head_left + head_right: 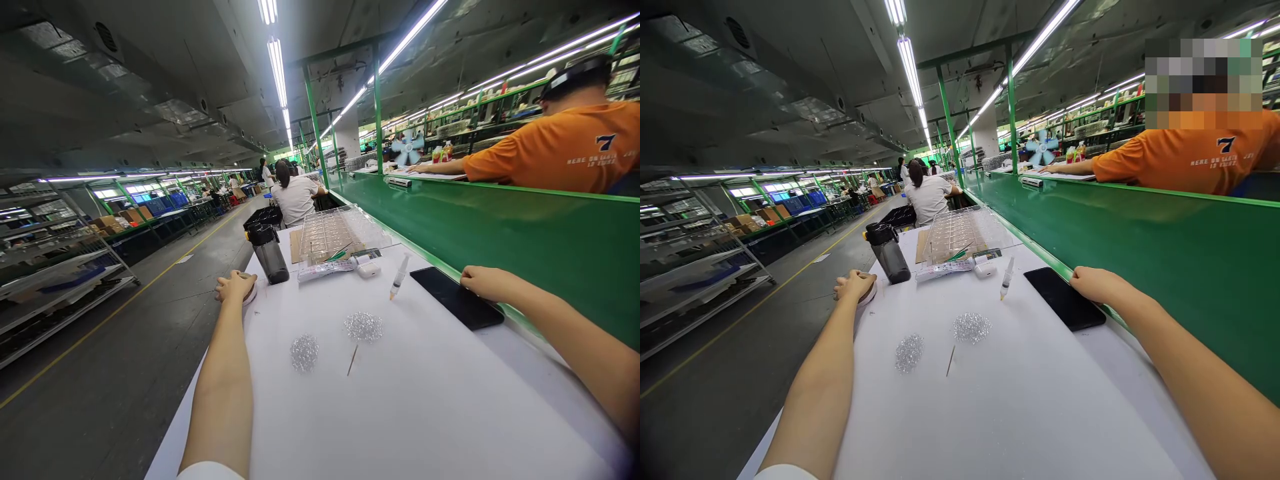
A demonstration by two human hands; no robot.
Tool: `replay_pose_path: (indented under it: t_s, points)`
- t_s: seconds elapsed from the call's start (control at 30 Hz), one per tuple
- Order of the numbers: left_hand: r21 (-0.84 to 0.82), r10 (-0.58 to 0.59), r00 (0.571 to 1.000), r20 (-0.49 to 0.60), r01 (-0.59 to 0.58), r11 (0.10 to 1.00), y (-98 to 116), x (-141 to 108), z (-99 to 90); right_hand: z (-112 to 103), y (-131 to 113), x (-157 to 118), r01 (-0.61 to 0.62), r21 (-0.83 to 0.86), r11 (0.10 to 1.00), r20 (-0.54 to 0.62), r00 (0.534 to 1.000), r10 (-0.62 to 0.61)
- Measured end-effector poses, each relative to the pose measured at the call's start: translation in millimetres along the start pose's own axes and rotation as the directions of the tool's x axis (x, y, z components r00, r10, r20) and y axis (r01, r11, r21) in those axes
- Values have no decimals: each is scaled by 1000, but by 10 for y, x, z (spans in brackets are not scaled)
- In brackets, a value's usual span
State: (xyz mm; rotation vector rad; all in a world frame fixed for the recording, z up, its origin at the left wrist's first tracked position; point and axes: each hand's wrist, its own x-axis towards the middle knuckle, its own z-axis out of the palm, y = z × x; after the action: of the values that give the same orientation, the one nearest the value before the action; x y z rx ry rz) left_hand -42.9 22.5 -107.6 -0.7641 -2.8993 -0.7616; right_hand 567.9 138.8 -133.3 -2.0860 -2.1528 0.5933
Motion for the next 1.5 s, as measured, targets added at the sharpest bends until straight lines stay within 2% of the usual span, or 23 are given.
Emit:
replay_pose_path:
  t_s: [0.17,0.37,0.57,0.7,0.83,1.07,1.23,1.5]
  points:
    - [-93,68,978,-197,-88,992,76,-141,-43,1,-15,-12,-8,3,1000,1,1000,8]
    - [-114,100,962,-253,-132,985,47,-160,-64,12,21,23,6,10,1000,3,1000,-6]
    - [-92,76,983,-170,-93,991,50,-93,-61,-2,-12,-24,3,23,1000,-5,1000,-3]
    - [4,65,998,-16,-65,998,-24,-48,-18,-33,-73,-94,-21,19,1000,-7,1000,22]
    - [105,65,990,123,-78,991,-152,12,26,-54,-107,-136,-27,19,999,-9,1000,28]
    - [262,133,986,102,-156,952,-105,29,25,-36,-79,-112,-22,26,999,-7,1000,23]
    - [219,219,971,97,-236,947,-73,-27,25,-19,-58,-65,-11,22,1000,-9,1000,12]
    - [341,180,948,264,-266,901,-36,38,-9,-33,-82,-81,-19,-24,1000,-15,1000,19]
